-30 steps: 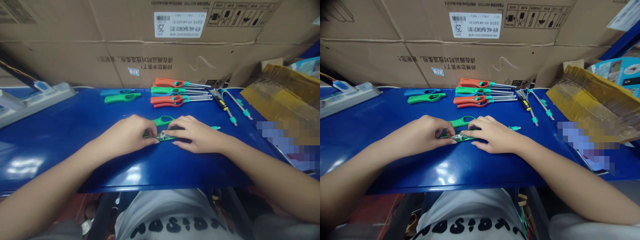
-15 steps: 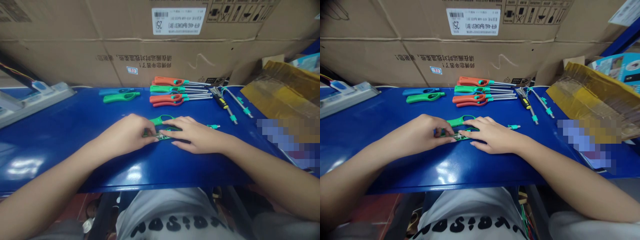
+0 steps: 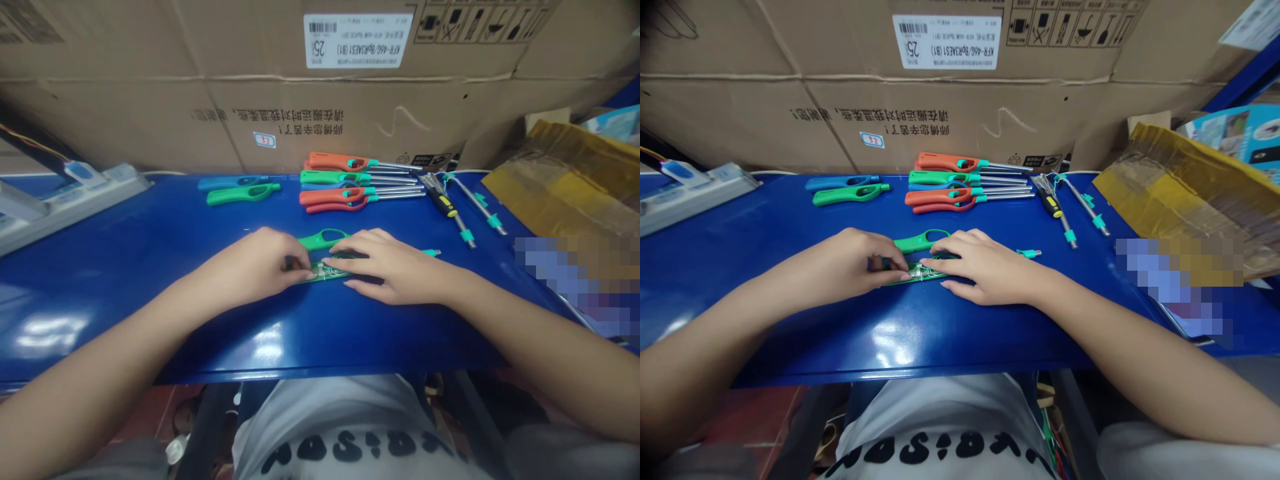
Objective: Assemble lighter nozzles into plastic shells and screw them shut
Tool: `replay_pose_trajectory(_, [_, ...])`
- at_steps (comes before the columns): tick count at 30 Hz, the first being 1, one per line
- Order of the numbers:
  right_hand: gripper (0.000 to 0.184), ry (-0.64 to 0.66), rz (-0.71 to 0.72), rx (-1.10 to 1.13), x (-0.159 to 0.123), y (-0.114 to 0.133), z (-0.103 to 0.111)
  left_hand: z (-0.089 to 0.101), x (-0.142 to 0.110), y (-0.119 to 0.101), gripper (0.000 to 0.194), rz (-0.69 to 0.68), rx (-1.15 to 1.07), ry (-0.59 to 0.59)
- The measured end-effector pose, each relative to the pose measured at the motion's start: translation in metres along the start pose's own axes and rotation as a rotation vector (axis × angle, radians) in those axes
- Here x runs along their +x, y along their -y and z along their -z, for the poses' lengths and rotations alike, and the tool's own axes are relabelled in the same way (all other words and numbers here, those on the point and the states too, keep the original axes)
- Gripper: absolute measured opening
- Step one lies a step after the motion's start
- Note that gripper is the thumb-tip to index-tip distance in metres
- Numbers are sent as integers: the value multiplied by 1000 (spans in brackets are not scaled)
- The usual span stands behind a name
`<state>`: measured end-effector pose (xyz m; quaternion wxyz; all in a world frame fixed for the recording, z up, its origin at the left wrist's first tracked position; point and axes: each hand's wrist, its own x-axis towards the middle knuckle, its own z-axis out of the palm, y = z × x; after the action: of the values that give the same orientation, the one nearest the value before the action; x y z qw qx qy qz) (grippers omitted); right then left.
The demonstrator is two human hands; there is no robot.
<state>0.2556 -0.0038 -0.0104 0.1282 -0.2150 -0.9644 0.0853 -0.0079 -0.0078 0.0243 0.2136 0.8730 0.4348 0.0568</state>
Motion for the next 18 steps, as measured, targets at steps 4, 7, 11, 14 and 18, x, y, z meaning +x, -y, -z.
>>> replay_pose_trajectory(4, [42, 9, 6, -23, 0, 0, 0, -2, 1, 2, 17, 1, -3, 20])
replay_pose_trajectory(7, [42, 20, 21, -27, 0, 0, 0, -2, 1, -1, 17, -31, 33, 11])
replay_pose_trajectory(11, [45, 24, 56, -14, 0, 3, 0, -3, -1, -8, 19, -54, 126, 4])
replay_pose_trajectory(14, [49, 41, 68, -6, 1, 6, 0, -3, -5, -11, 24, -91, 191, 8])
replay_pose_trajectory(18, [50, 64, 59, 4, 1, 9, -2, -2, -9, -12, 27, -115, 225, 36])
